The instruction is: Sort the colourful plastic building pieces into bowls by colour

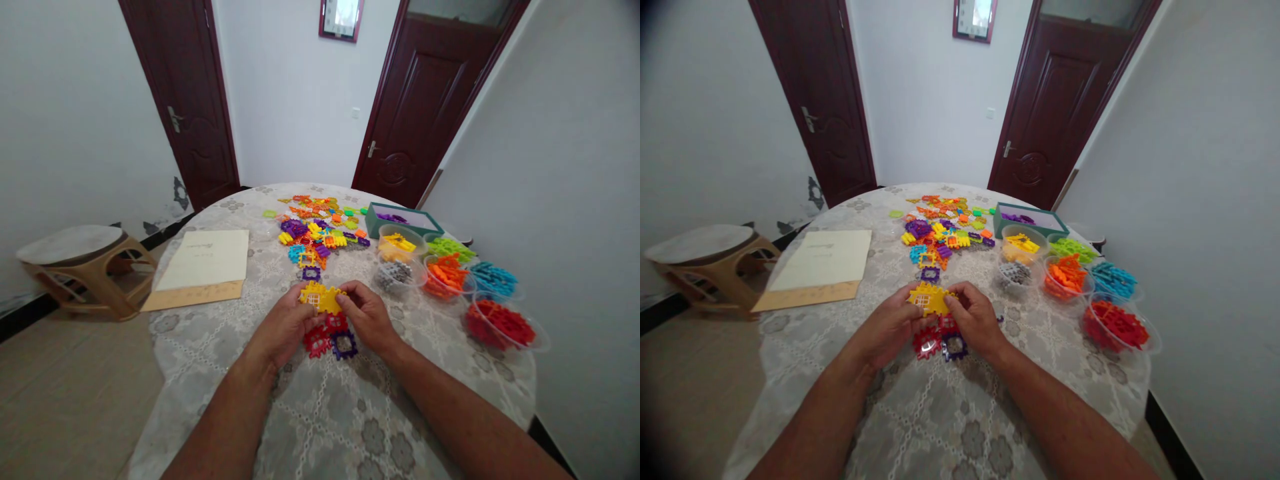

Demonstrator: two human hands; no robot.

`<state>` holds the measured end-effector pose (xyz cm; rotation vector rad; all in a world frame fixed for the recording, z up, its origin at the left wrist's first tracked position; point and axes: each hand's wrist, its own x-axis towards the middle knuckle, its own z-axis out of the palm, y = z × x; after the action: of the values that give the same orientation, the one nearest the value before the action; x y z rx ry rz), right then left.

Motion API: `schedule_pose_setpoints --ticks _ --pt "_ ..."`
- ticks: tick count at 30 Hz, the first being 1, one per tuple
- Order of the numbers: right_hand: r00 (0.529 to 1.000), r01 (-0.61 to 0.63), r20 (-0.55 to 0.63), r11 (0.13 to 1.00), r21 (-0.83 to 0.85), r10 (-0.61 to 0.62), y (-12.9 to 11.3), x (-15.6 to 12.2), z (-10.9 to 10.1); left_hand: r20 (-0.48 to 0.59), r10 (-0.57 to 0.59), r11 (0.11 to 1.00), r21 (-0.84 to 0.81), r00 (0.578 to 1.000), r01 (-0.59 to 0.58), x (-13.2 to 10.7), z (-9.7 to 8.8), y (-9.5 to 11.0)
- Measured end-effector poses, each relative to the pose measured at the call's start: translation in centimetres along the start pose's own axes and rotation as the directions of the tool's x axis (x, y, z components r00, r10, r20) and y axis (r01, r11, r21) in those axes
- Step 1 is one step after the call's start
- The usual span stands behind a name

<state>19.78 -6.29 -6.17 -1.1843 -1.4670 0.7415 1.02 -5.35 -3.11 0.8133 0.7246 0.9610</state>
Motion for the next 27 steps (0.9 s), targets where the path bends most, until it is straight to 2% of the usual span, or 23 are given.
schedule_pose_setpoints --ticks 2,4,6,9,12,15,18,20,23,25,27 --pt "0.997 0.069 0.031 0.997 -0.027 -0.068 -0.1 -0.2 0.4 0.025 -0.003 0.994 0.108 1.0 0.0 -0.1 -0.1 -0.3" --pt "0.996 0.075 0.053 0.996 -0.038 -0.073 0.2 -0.3 0.7 0.031 0.0 0.973 0.232 1.0 -0.007 -0.2 -0.2 -0.4" --pt "0.996 -0.015 0.093 1.0 -0.009 0.016 0.5 -0.4 0.8 0.032 0.003 0.945 0.325 0.999 -0.013 -0.3 -0.2 -0.4" --pt "0.984 -0.152 0.113 0.981 0.124 0.138 0.4 -0.4 0.9 0.031 0.004 0.891 0.454 1.0 -0.018 -0.5 -0.2 0.0" --pt "0.969 -0.186 0.207 0.951 0.245 0.136 -0.3 -0.4 0.8 0.031 0.008 0.806 0.591 0.999 -0.025 -0.7 -0.3 0.4" --pt "0.927 -0.169 0.358 0.977 0.13 0.113 -1.3 -0.3 0.3 0.064 0.024 0.74 0.669 0.998 -0.061 -0.8 -0.5 0.1" --pt "0.922 -0.108 0.369 0.993 -0.043 0.116 -2.2 0.2 -1.2 0.125 0.038 0.757 0.644 0.991 -0.11 -0.7 -0.5 -0.3" --pt "0.944 -0.084 0.307 0.989 -0.123 0.119 -2.8 1.2 -3.3 0.128 0.01 0.823 0.563 0.992 -0.081 -0.5 -0.3 -0.3" --pt "0.995 -0.052 0.067 0.962 -0.268 0.073 -3.2 4.1 -7.9 0.01 0.042 0.888 0.457 0.999 -0.042 -0.1 -0.1 0.4" --pt "0.991 -0.056 -0.136 0.912 -0.407 0.0 -3.0 6.8 -11.5 -0.088 0.133 0.893 0.443 0.987 -0.08 0.1 -0.3 0.9" --pt "0.962 -0.115 -0.27 0.834 -0.54 -0.042 -2.3 9.7 -14.9 -0.149 0.199 0.892 0.436 0.969 -0.117 0.4 -0.7 1.3"
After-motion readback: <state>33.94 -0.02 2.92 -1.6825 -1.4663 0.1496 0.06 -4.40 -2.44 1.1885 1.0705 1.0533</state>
